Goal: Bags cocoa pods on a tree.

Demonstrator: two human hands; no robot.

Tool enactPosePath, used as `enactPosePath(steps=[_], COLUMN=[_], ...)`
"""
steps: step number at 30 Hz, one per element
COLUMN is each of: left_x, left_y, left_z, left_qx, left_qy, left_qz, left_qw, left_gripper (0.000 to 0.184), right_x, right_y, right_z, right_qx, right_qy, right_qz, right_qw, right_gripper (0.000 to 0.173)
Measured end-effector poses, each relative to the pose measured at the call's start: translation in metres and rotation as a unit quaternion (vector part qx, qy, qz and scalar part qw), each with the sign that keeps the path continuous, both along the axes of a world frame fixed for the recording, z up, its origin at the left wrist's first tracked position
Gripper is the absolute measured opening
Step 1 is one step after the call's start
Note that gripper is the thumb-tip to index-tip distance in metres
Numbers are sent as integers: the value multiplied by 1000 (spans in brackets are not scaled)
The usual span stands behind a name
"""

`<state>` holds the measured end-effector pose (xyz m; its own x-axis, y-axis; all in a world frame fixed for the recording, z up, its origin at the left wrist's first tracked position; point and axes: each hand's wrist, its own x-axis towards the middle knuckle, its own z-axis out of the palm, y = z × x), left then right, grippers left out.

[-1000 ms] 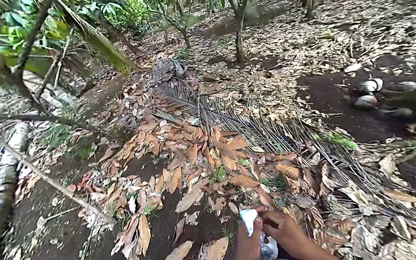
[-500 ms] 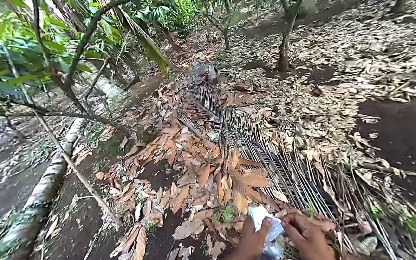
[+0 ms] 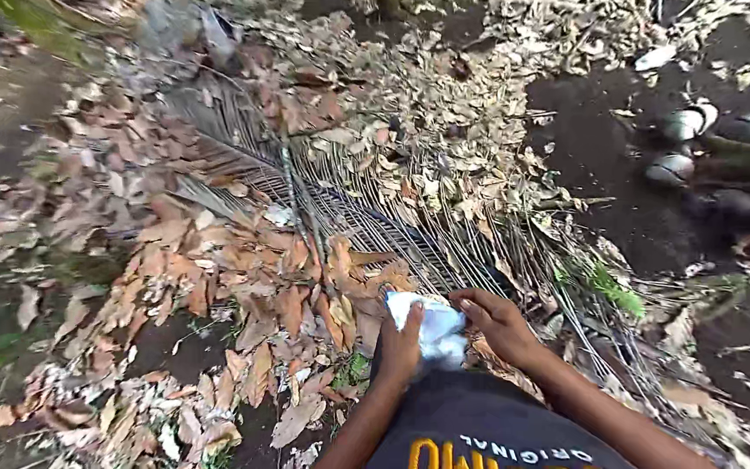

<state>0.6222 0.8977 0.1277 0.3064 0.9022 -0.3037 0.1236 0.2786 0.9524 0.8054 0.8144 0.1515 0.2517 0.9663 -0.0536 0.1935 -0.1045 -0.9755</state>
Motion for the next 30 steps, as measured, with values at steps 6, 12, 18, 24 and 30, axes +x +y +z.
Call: enactPosePath(steps=[6,12,18,24,30], left_x=[53,88,151,237,368], left_y=[174,320,420,527,648], left_z=[1,45,54,39,37], left_qx=[18,-12,-37,-19,40], left_qy=[-92,-106,-117,-60,81], left_qz=[-29,-22,3,43,70], left_qw=[995,994,992,997,993], left_gripper=[35,35,37,40,42], right_x=[39,76,139,236,395], right_y=[185,333,431,551,698], right_z=[13,38,37,15,-4], right_qx=[-57,-41,-21,-44,-67], right_qy=[66,15,-39,109,226], right_qz=[10,-1,-39,6,166], right_qw=[996,999,998,993,958], right_gripper=[29,19,21,22,39])
